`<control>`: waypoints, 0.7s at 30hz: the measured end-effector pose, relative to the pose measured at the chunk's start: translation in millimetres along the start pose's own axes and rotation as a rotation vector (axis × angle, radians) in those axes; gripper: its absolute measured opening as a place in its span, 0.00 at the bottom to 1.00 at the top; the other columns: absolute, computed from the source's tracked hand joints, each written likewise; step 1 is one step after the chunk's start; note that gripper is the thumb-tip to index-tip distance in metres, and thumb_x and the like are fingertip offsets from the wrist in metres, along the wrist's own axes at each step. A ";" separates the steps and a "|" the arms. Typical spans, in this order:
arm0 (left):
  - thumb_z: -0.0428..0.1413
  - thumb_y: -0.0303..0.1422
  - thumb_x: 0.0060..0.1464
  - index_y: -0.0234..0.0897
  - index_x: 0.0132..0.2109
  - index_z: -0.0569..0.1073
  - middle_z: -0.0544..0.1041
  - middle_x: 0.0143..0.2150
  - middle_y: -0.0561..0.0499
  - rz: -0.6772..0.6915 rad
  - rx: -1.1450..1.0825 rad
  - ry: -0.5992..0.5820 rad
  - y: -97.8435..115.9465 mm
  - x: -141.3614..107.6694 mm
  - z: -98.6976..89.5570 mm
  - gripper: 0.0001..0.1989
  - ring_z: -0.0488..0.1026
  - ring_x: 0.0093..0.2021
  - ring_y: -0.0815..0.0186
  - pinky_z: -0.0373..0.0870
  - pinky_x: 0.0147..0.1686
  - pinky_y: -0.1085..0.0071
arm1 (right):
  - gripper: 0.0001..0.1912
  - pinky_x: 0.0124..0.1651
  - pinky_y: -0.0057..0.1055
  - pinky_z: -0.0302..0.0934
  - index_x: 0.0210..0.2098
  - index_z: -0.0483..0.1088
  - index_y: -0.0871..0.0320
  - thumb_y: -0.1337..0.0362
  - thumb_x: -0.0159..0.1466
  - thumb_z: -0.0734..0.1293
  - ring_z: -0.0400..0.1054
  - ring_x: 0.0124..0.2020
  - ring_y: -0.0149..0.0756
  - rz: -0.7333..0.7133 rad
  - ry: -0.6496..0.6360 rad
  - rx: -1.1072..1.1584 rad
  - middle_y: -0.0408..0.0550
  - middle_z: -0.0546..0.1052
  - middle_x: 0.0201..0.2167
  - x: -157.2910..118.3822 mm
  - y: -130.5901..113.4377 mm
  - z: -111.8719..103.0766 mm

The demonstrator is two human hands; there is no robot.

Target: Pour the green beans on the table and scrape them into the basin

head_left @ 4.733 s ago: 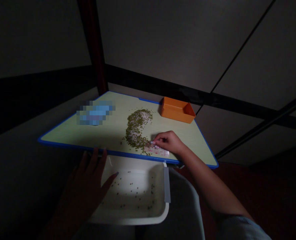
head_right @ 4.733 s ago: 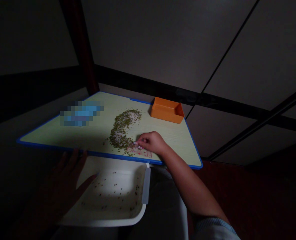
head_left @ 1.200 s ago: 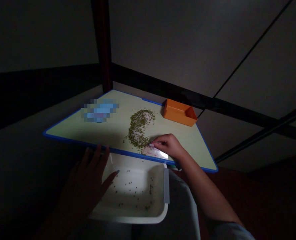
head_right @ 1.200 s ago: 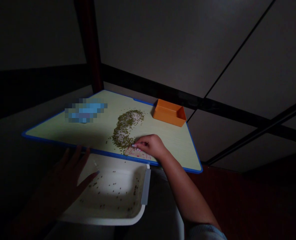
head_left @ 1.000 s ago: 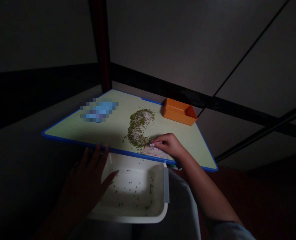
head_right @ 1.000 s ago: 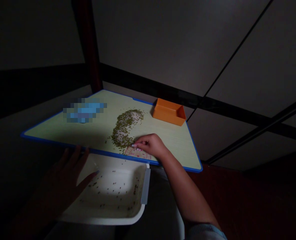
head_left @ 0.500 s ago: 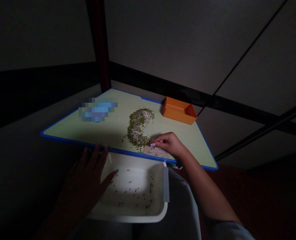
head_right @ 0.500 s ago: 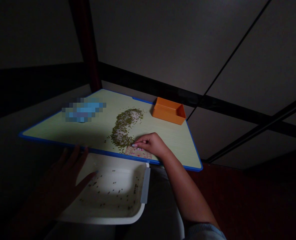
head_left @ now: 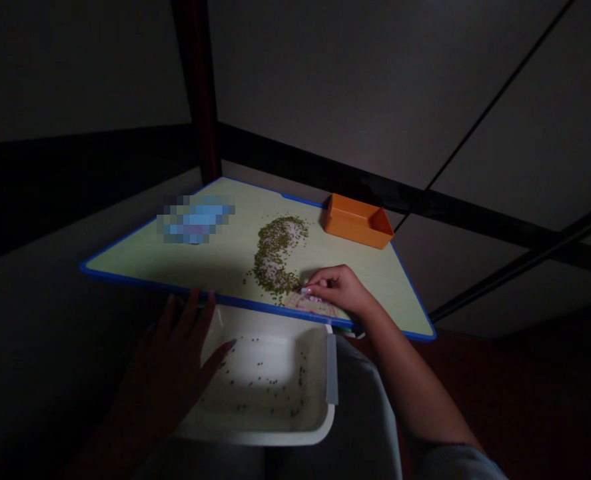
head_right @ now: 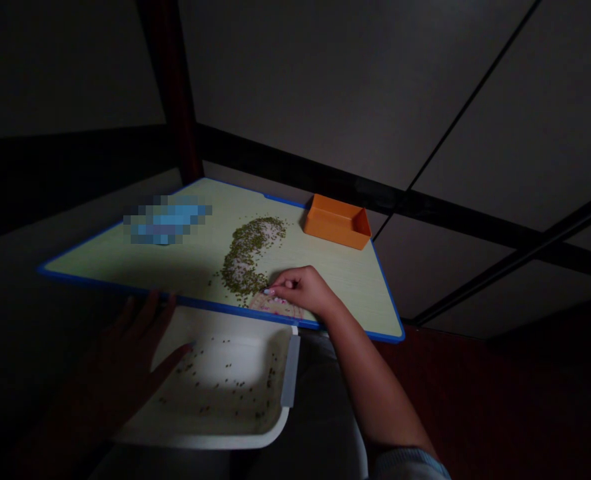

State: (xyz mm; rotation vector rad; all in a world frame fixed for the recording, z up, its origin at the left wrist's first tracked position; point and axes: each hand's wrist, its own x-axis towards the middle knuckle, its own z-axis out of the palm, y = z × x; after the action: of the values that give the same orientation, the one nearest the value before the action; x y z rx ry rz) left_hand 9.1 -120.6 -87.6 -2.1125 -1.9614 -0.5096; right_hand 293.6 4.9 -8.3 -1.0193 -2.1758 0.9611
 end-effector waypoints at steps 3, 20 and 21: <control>0.38 0.55 0.56 0.38 0.70 0.43 0.52 0.72 0.35 -0.008 -0.008 -0.001 0.3 -0.3 -0.4 0.41 0.46 0.71 0.38 0.58 0.60 0.42 | 0.16 0.24 0.23 0.48 0.29 0.77 0.63 0.54 0.59 0.70 0.52 0.20 0.24 0.010 0.057 -0.026 0.39 0.64 0.16 0.4 0.5 -0.2; 0.40 0.52 0.57 0.38 0.69 0.47 0.52 0.72 0.36 -0.049 -0.003 0.008 -3.5 -2.1 -11.6 0.39 0.42 0.72 0.37 0.58 0.60 0.41 | 0.17 0.23 0.24 0.47 0.29 0.76 0.63 0.53 0.57 0.69 0.54 0.20 0.25 0.054 0.184 -0.032 0.41 0.66 0.17 1.5 8.8 -2.7; 0.40 0.52 0.57 0.39 0.69 0.46 0.52 0.72 0.37 -0.054 -0.002 0.004 -4.1 -1.9 -12.6 0.38 0.42 0.72 0.38 0.58 0.60 0.41 | 0.16 0.23 0.24 0.47 0.29 0.76 0.63 0.54 0.57 0.69 0.54 0.20 0.26 0.058 0.182 -0.034 0.41 0.66 0.17 1.9 8.4 -2.3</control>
State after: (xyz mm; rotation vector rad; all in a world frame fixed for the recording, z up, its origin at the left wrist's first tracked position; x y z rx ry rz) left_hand 3.6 -126.8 -77.1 -2.0634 -2.0217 -0.5254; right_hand 297.7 11.1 -13.3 -1.1461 -2.0285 0.8249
